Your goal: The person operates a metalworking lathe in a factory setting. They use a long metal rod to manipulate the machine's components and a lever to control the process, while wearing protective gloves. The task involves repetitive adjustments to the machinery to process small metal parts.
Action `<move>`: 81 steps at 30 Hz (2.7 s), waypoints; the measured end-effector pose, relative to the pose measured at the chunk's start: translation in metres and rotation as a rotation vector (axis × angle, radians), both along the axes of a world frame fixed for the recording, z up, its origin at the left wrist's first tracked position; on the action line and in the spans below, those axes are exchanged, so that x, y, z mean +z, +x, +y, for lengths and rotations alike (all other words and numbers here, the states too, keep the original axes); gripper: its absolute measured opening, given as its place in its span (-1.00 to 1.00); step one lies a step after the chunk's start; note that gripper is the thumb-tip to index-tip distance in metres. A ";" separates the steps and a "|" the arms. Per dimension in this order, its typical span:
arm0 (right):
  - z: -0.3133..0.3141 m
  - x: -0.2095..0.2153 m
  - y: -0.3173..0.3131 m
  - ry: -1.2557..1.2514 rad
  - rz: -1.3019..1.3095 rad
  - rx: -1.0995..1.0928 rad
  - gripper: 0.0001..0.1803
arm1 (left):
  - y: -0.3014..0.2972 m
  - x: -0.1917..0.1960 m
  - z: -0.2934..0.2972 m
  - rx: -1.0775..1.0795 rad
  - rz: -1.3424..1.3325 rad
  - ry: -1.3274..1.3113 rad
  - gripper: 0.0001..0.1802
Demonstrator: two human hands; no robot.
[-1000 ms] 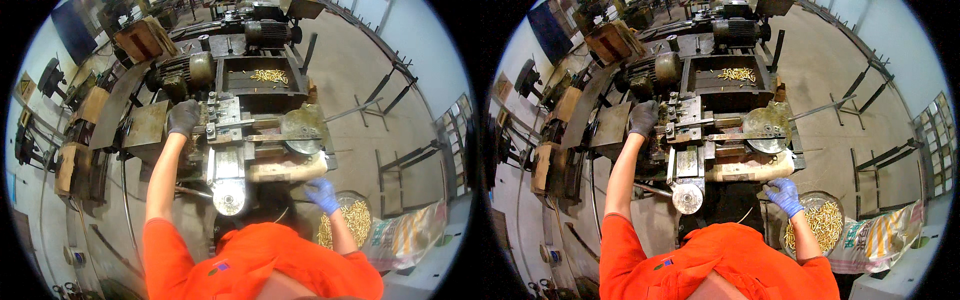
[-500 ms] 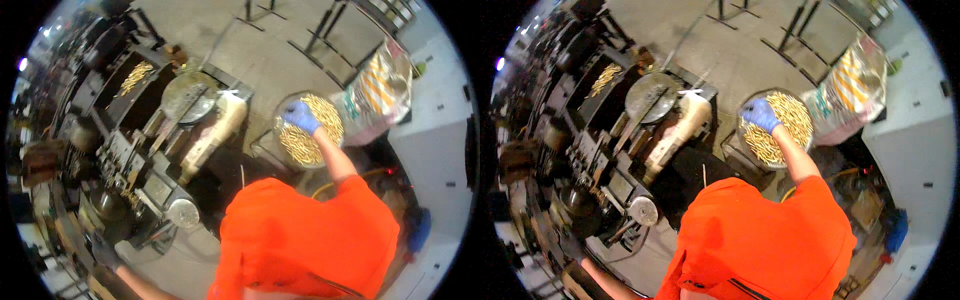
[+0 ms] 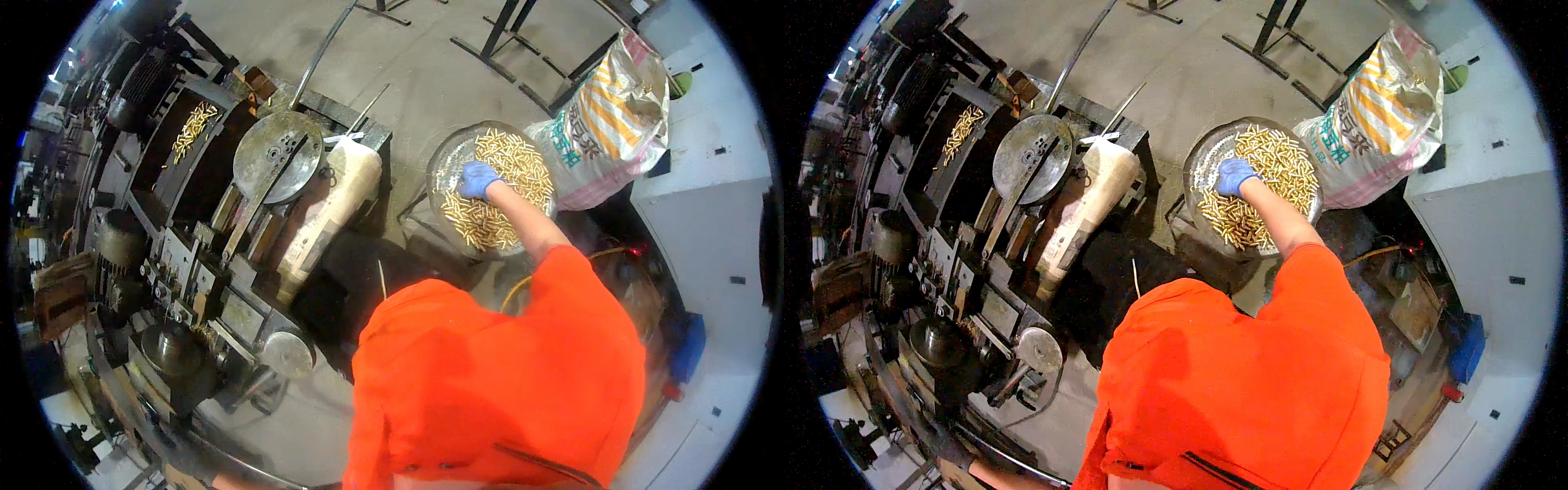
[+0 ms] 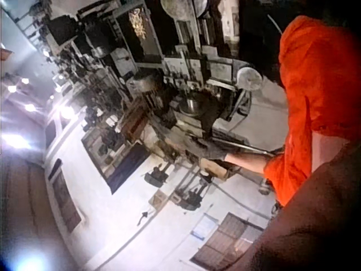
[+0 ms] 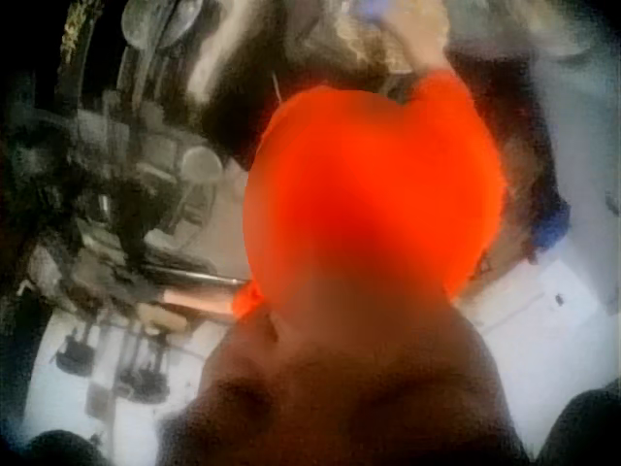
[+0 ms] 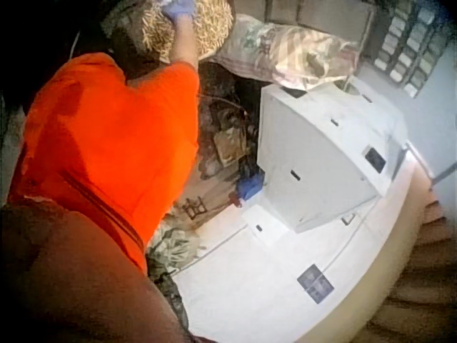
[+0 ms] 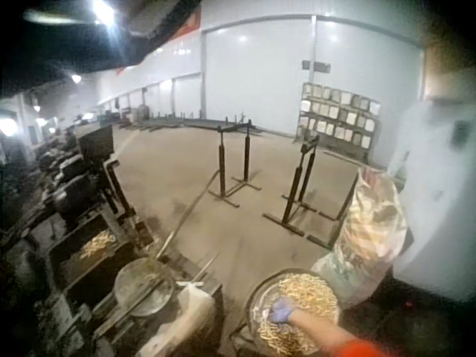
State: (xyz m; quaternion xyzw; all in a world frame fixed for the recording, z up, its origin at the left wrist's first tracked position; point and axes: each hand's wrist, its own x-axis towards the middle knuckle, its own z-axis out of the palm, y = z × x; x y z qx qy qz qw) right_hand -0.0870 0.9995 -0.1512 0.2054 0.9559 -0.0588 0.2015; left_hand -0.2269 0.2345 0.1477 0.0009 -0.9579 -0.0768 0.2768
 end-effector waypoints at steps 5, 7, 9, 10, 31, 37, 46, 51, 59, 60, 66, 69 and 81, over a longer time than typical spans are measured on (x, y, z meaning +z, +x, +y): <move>-0.003 -0.018 -0.024 0.037 -0.127 0.135 -0.64 | 0.027 0.015 0.028 0.150 -0.219 0.053 -0.54; -0.008 -0.027 -0.026 0.107 -0.135 0.135 -0.67 | 0.040 0.027 0.063 0.151 -0.187 0.117 -0.53; -0.015 -0.004 -0.020 0.068 -0.027 0.146 -0.68 | 0.050 0.026 0.049 0.081 -0.177 0.297 -0.55; 0.000 -0.030 -0.012 0.076 0.042 0.095 -0.69 | 0.048 0.030 0.058 0.108 -0.154 0.215 -0.55; -0.325 0.238 -0.083 -0.745 0.781 1.044 -0.52 | 0.042 -0.079 0.252 -0.581 -0.773 0.990 -0.56; -0.341 0.239 -0.090 -0.926 0.767 1.108 -0.70 | 0.052 -0.087 0.230 -0.582 -0.869 1.166 -0.60; -0.346 0.258 -0.114 -0.797 0.423 1.183 -0.79 | 0.044 -0.085 0.214 -0.755 -0.723 0.877 -0.63; -0.372 0.272 -0.132 -0.713 0.296 1.368 -0.82 | 0.058 -0.071 0.169 -0.614 -0.738 1.046 -0.73; -0.465 0.281 -0.232 -0.468 0.738 1.507 -0.60 | 0.163 -0.068 -0.055 0.392 -0.254 0.061 -0.81; -0.479 0.275 -0.251 -0.425 0.781 1.517 -0.57 | 0.184 -0.082 -0.085 0.399 -0.183 -0.052 -0.80; -0.529 0.242 -0.303 -0.018 0.576 1.472 -0.48 | 0.261 -0.133 -0.062 0.485 -0.232 0.985 -0.70; -0.531 0.234 -0.303 -0.190 0.694 1.459 -0.48 | 0.265 -0.136 -0.060 0.484 -0.301 1.137 -0.72; -0.544 0.253 -0.294 -0.124 0.469 1.457 -0.48 | 0.266 -0.118 -0.038 0.746 -0.377 0.424 -0.67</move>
